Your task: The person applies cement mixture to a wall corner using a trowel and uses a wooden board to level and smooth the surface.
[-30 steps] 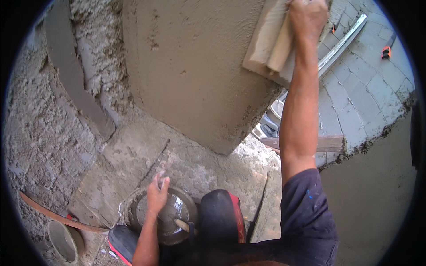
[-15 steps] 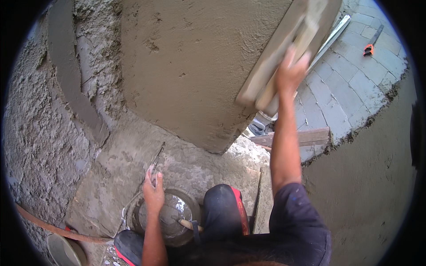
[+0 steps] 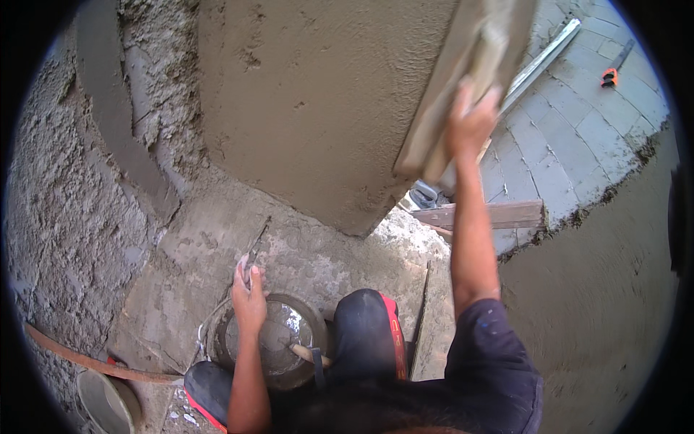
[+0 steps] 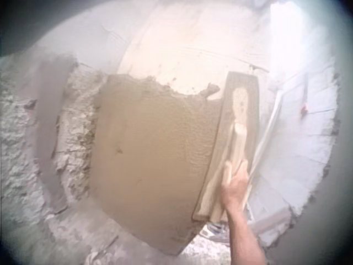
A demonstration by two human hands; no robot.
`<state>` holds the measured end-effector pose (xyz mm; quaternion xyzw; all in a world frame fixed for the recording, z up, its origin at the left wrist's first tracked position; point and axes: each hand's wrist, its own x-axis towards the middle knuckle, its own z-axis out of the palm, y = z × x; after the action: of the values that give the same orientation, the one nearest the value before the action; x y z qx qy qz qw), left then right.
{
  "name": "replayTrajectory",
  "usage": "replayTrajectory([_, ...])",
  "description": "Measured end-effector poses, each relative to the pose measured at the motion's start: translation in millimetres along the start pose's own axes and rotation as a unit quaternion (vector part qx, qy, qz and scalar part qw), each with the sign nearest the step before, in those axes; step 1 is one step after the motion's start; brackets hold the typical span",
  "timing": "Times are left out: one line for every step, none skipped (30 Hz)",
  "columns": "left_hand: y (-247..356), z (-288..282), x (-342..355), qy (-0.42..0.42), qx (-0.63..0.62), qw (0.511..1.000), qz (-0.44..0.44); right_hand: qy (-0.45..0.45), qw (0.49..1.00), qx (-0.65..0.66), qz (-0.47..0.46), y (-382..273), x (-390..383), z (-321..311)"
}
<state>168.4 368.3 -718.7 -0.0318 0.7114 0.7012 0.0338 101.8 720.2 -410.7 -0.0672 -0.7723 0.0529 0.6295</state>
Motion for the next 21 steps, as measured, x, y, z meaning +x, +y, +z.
replayTrajectory([0.5,-4.6,3.5,0.004,0.003,1.0,0.005,0.068,0.997,0.029,-0.032,-10.8,36.4,1.9])
replayTrajectory([-0.3,-8.4,6.9,0.01,0.004,1.0,0.004,0.082,0.994,0.055,-0.047,-21.1,72.9,1.8])
replayTrajectory([-2.0,-10.4,8.8,0.015,0.004,1.0,0.002,0.059,0.99,-0.032,-0.123,-21.0,110.8,5.6])
replayTrajectory([-5.0,-5.4,6.2,0.01,0.006,1.0,-0.007,0.03,0.987,-0.054,-0.146,-25.6,115.4,0.6])
replayTrajectory([-2.9,2.0,7.7,0.011,-0.012,1.0,-0.008,0.007,0.982,-0.071,-0.173,-33.9,125.9,-0.9])
replayTrajectory([-3.7,10.5,7.5,0.007,-0.017,1.0,-0.019,-0.026,0.991,-0.023,-0.133,-50.0,95.1,1.5])
replayTrajectory([-3.2,15.2,7.9,0.009,-0.027,0.999,-0.021,-0.048,0.994,0.031,-0.094,-61.7,74.3,5.1])
replayTrajectory([-6.1,0.9,8.2,0.027,-0.009,0.999,-0.029,-0.073,0.991,0.044,-0.1,-50.0,31.2,34.2])
replayTrajectory([-7.2,2.8,6.6,0.02,-0.008,0.999,-0.034,-0.137,0.981,-0.043,-0.129,-24.2,-6.3,40.7])
replayTrajectory([-8.1,5.4,7.2,0.019,-0.012,0.999,-0.031,-0.154,0.979,0.005,-0.132,-15.7,-50.1,41.8])
replayTrajectory([-8.2,7.9,6.0,0.017,-0.011,0.999,-0.03,-0.243,0.967,0.02,-0.078,-14.5,-90.6,33.1])
replayTrajectory([-7.2,10.8,4.2,0.012,-0.01,1.0,-0.025,-0.287,0.947,-0.068,-0.124,9.1,-141.0,28.1])
replayTrajectory([-5.7,17.6,3.9,0.002,-0.012,1.0,-0.019,-0.339,0.927,-0.087,-0.134,50.0,-188.7,27.5])
replayTrajectory([-4.8,19.2,3.8,0.002,-0.009,1.0,-0.017,-0.372,0.909,-0.103,-0.155,71.1,-221.2,21.1])
replayTrajectory([-5.1,14.0,2.3,0.009,0.0,1.0,-0.018,-0.437,0.891,-0.072,-0.102,72.9,-231.6,11.5])
replayTrajectory([-3.2,11.5,1.6,0.019,0.005,1.0,-0.016,-0.435,0.893,-0.082,-0.078,69.3,-215.8,5.5])
replayTrajectory([-4.8,9.3,1.6,0.024,0.01,0.999,-0.021,-0.433,0.895,-0.093,-0.053,68.5,-193.5,-2.6])
replayTrajectory([-7.9,10.5,4.2,0.024,0.01,0.999,-0.023,-0.427,0.897,-0.11,-0.03,62.4,-160.9,-14.3])
replayTrajectory([-8.7,10.5,9.5,0.027,0.011,0.999,-0.027,-0.34,0.929,-0.104,-0.105,49.2,-120.0,-16.8])
replayTrajectory([-8.9,7.8,14.4,0.039,0.01,0.999,-0.022,-0.253,0.947,-0.091,-0.177,29.9,-75.2,-12.6])
replayTrajectory([-9.3,2.8,16.1,0.051,0.013,0.998,-0.022,-0.266,0.962,-0.005,-0.054,5.5,-25.6,-9.9])
